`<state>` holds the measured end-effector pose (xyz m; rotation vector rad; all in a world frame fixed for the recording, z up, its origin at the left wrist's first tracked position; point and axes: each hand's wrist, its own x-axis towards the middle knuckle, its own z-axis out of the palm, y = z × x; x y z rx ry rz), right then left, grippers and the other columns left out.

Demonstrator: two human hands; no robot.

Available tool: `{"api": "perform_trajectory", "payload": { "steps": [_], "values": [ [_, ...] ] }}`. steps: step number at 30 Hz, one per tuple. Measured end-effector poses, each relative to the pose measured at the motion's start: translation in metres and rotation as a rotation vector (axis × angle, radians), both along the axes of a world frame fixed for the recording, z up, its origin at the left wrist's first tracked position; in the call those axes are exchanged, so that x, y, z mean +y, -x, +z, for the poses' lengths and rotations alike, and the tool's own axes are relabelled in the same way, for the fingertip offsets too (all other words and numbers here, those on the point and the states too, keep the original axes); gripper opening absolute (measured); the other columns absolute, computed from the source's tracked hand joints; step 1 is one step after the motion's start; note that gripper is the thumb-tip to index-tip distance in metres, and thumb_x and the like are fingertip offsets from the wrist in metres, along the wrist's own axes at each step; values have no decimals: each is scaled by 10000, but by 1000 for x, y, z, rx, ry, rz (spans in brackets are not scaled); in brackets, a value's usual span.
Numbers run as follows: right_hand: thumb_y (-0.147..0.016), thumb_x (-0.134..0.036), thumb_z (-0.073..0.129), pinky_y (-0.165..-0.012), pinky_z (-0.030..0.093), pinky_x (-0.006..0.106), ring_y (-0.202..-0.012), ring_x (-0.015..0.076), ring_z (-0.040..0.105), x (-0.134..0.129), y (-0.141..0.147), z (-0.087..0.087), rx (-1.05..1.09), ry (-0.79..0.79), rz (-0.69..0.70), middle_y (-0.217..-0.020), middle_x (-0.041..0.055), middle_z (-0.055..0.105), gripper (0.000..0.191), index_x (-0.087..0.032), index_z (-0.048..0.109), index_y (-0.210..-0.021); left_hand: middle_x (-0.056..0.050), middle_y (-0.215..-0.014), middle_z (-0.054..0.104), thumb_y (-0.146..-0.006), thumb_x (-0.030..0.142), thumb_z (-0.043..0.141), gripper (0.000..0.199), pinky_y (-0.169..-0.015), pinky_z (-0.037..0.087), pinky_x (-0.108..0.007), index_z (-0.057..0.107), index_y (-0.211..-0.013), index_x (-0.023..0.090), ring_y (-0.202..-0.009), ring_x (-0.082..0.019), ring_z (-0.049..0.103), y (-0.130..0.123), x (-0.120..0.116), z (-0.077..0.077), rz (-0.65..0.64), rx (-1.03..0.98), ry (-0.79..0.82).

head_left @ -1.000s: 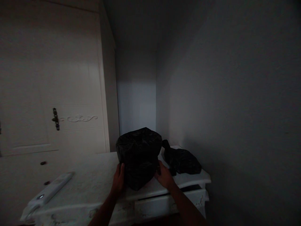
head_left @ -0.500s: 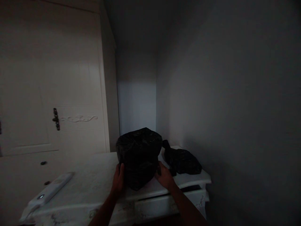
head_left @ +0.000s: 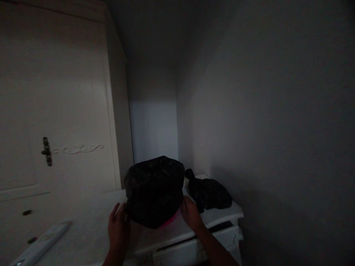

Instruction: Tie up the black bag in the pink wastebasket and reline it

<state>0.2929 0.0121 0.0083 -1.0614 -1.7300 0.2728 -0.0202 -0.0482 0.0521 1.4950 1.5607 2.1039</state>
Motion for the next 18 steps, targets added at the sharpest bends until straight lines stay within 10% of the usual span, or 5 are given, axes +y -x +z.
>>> {"api": "perform_trajectory", "payload": {
  "steps": [5,10,18],
  "values": [
    [-1002,-296,399,-881,545,396,-906,249,691,8,-7,-4,91,-63,-39,-960,131,732,311,-182,688,-992,-134,-1483,581,-915,534,597,643,-1048,553,-512,425,-1491,305,-1270,-312,645,-13,-13,39,-86,-78,-106],
    [-1049,-352,317,-947,529,376,-978,232,688,5,-9,-1,130,-42,-84,-1017,125,730,398,-187,679,-1057,-161,-1443,570,-893,456,668,488,-1204,394,-581,605,-1323,235,-1403,-352,507,-19,-28,78,83,362,-253],
    [-956,-231,456,-1036,531,441,-1147,265,678,3,-7,-1,152,-114,-74,-1211,139,707,357,-192,654,-1250,-129,-1503,536,-932,396,624,433,-1187,416,-553,621,-1345,267,-1402,-325,509,-32,-31,105,-9,547,-244]
  ]
}}
